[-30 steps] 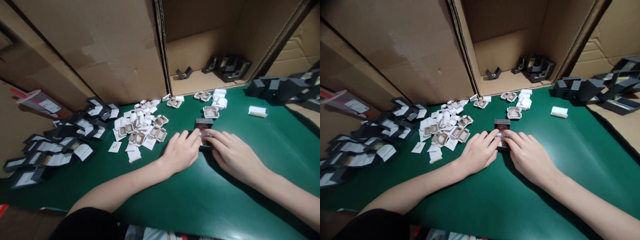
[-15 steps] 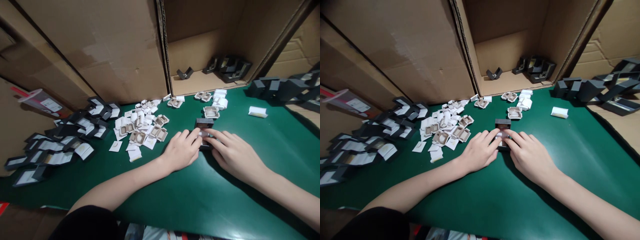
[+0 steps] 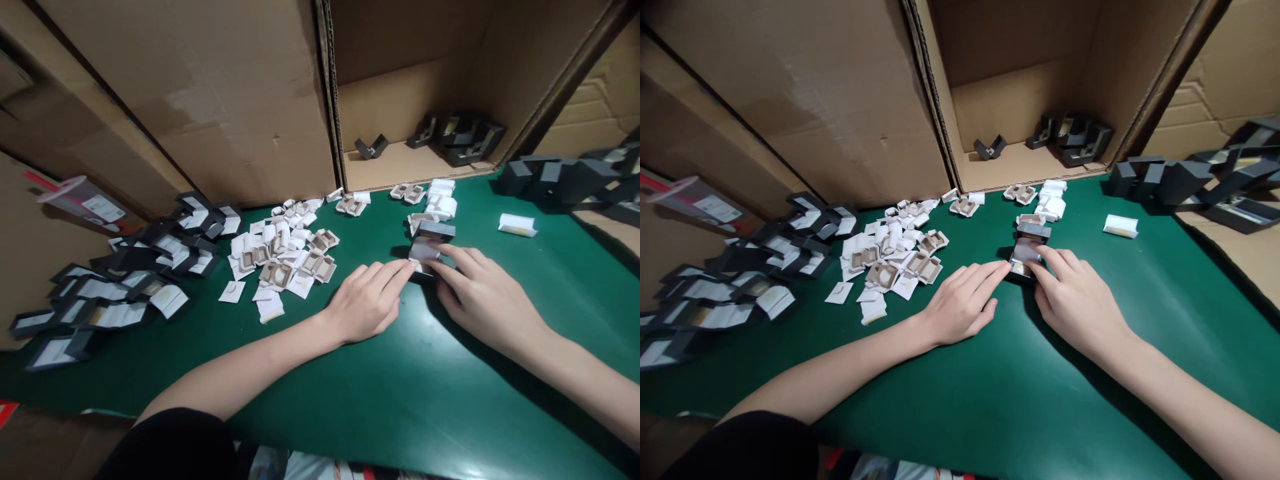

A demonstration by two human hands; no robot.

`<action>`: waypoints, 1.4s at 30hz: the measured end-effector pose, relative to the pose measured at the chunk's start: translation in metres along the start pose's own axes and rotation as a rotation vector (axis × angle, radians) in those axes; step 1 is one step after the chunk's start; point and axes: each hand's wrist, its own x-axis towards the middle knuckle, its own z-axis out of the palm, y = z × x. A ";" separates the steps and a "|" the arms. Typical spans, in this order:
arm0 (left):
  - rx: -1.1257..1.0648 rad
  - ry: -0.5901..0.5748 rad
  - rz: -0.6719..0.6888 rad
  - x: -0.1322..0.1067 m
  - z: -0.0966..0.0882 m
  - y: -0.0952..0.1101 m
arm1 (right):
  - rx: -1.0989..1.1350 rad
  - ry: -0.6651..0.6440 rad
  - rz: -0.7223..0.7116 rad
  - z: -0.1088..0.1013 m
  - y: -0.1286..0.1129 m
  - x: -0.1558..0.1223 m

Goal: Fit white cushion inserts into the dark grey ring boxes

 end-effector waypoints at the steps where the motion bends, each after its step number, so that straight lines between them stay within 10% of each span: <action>1: -0.015 0.019 0.013 0.000 0.001 0.000 | 0.001 0.004 -0.001 0.000 0.000 0.000; 6: -0.046 0.044 -0.023 0.002 0.000 -0.010 | -0.002 0.000 -0.011 0.001 0.003 -0.001; 16: 0.060 -0.349 -0.649 0.014 -0.026 -0.077 | 0.113 -0.018 -0.047 0.002 0.009 -0.002; 24: -0.093 -0.309 -0.639 0.013 -0.031 -0.084 | 0.221 -0.001 -0.092 -0.001 0.006 -0.001; 32: -0.957 -0.042 -0.549 0.021 -0.044 -0.076 | 0.330 -0.007 -0.078 -0.004 0.005 0.001; 42: -1.729 -0.184 -0.725 0.027 -0.043 -0.028 | 0.568 0.265 -0.063 -0.020 -0.005 0.005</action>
